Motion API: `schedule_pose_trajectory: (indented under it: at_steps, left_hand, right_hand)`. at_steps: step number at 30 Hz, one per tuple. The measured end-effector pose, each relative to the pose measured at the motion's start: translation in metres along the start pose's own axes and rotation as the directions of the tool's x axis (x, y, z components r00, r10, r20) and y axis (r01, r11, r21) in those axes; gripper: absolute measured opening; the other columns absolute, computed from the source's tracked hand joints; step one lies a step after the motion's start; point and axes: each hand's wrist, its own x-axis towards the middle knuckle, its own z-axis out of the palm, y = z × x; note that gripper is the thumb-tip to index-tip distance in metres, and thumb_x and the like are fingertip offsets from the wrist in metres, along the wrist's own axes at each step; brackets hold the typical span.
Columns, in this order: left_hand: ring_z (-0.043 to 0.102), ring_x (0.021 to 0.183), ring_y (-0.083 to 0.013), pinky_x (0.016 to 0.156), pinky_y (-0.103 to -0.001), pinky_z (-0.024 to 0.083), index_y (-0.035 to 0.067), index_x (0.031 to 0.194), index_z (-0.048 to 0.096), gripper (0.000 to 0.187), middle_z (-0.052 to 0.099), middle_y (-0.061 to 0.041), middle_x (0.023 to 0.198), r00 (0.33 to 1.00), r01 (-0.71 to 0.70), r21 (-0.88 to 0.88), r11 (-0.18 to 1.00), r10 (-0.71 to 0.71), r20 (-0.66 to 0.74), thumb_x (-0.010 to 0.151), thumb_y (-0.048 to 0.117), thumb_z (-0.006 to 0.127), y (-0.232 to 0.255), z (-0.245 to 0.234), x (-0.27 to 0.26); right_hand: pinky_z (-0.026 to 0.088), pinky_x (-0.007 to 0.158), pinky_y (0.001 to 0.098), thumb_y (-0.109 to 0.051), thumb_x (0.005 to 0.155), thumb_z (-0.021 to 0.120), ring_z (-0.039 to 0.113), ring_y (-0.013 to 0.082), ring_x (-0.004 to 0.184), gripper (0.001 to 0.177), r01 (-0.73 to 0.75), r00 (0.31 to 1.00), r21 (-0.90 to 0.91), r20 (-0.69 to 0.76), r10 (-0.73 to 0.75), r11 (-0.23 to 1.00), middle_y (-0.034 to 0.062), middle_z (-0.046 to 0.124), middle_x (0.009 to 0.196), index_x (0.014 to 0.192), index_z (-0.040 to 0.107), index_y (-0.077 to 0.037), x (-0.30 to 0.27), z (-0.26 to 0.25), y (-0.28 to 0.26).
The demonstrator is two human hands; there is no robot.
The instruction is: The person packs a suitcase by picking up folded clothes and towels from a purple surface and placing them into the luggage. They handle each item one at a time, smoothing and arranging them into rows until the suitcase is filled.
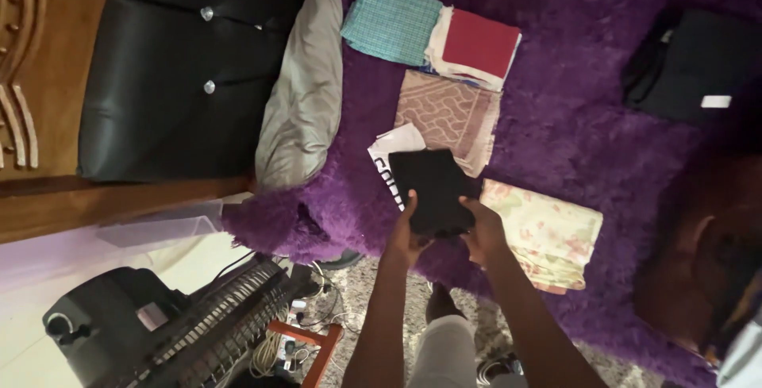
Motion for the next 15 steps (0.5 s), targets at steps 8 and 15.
schedule_pose_trajectory:
  at_steps: [8,15]
  left_hand:
    - [0.07,0.11,-0.0196,0.09,-0.033,0.057,0.008,0.137,0.064,0.064,0.073,-0.006,0.122,0.949,0.005,-0.094,0.996,0.025,0.314,0.086,0.044,0.081,-0.031,0.052,-0.052]
    - [0.07,0.115,-0.0259,0.102,-0.04,0.058,0.005,0.137,0.061,0.053,0.072,-0.011,0.128,0.874,0.154,-0.343,0.927,0.034,0.485,0.093,0.032,0.074,-0.077,0.121,-0.094]
  right_hand:
    - [0.051,0.076,0.0383,-0.047,0.094,0.064,0.065,0.0215,0.089,0.049,-0.081,0.978,-0.187,-0.205,0.042,0.979,0.0069,0.07,0.099,0.113,0.069,-0.002,-0.087,-0.026,-0.056]
    - [0.053,0.076,0.0441,-0.077,0.103,0.056,0.057,0.0242,0.083,0.077,0.283,0.93,0.42,-0.341,-0.139,0.862,0.0069,0.056,0.091,0.122,0.053,-0.002,-0.143,-0.107,-0.002]
